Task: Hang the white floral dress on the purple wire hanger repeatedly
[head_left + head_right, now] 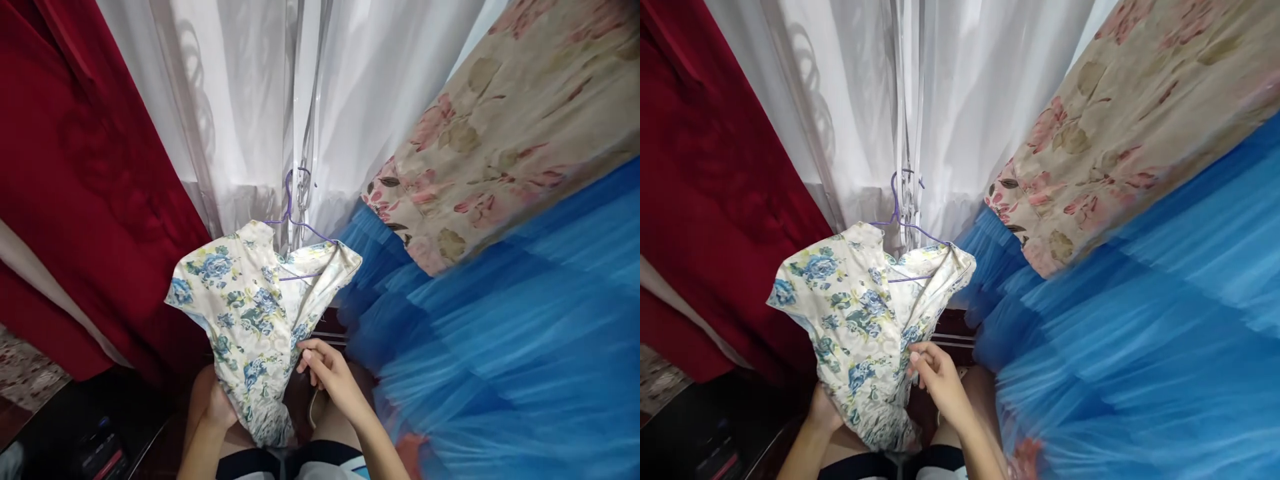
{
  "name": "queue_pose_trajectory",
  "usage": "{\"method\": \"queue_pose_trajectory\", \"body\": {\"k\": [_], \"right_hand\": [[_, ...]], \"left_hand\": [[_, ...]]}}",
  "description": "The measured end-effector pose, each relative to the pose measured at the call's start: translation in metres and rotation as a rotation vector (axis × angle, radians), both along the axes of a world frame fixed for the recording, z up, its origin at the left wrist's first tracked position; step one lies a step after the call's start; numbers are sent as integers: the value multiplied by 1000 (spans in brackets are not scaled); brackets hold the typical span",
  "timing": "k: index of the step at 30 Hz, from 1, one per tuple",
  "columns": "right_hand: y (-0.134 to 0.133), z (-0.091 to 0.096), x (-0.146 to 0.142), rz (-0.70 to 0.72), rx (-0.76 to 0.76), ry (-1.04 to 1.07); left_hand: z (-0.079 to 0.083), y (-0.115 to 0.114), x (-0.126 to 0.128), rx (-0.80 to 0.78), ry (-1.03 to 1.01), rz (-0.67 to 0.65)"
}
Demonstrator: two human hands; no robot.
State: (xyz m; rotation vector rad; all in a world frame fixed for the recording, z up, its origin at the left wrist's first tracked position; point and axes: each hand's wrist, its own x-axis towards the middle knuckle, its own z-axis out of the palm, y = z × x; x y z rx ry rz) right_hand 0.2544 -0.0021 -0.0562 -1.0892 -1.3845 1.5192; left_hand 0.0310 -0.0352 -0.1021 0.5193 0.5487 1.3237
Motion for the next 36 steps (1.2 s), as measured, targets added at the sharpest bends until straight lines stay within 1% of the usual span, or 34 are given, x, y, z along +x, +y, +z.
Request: {"method": "queue_pose_trajectory", "body": {"k": [2,5,7,8,9,10,12,13,14,15,16,17,18,19,20,21,23,25,26,28,33,35,36], "right_hand": [[11,5,-21,22,64,-33],[22,14,-44,-22,156,-77],[25,16,-48,-36,199,-127],[25,15,-45,-31,213,-152],[25,13,-41,-25,219,-174],[23,10,-36,-25,216,-191],[19,4,-24,-42,194,-206],[17,2,-20,-55,182,-205],[15,1,-16,-65,171,-201],[13,2,-14,-70,163,-194],[11,3,-13,-65,154,-185],[9,5,-13,-53,147,-177],[7,7,-14,-34,139,-169],[5,10,-16,-11,131,-160],[3,12,-18,11,121,-147],[2,14,-20,30,107,-130],[3,20,-23,47,76,-96],[10,29,-25,31,53,-71],[16,37,-25,14,51,-61],[32,59,-28,-16,78,-39],[81,133,-44,-67,255,25],[95,154,-51,-100,296,64],[100,161,-54,-112,306,80]], "left_hand": [[-11,-6,-9,-71,99,56],[-24,-8,-12,-187,312,126],[-30,-6,-9,-220,389,165],[-32,-5,-7,-234,406,200],[-34,-4,-5,-252,422,264],[-34,-3,-3,-262,455,356],[-33,-1,1,-214,612,642],[-31,0,4,-137,735,802],[-28,1,8,-22,872,934],[-24,2,14,116,1004,1009],[-19,3,22,257,1116,1005],[-14,4,31,371,1199,935],[-9,6,40,445,1255,818],[-5,9,49,476,1288,698],[-1,11,57,475,1307,600],[2,14,64,456,1323,534],[6,18,72,425,1354,475],[9,20,73,440,1378,426],[12,20,72,454,1395,393],[21,21,69,482,1450,306],[53,17,65,545,1694,78],[62,15,65,579,1806,6],[64,15,64,589,1841,-23]]}}
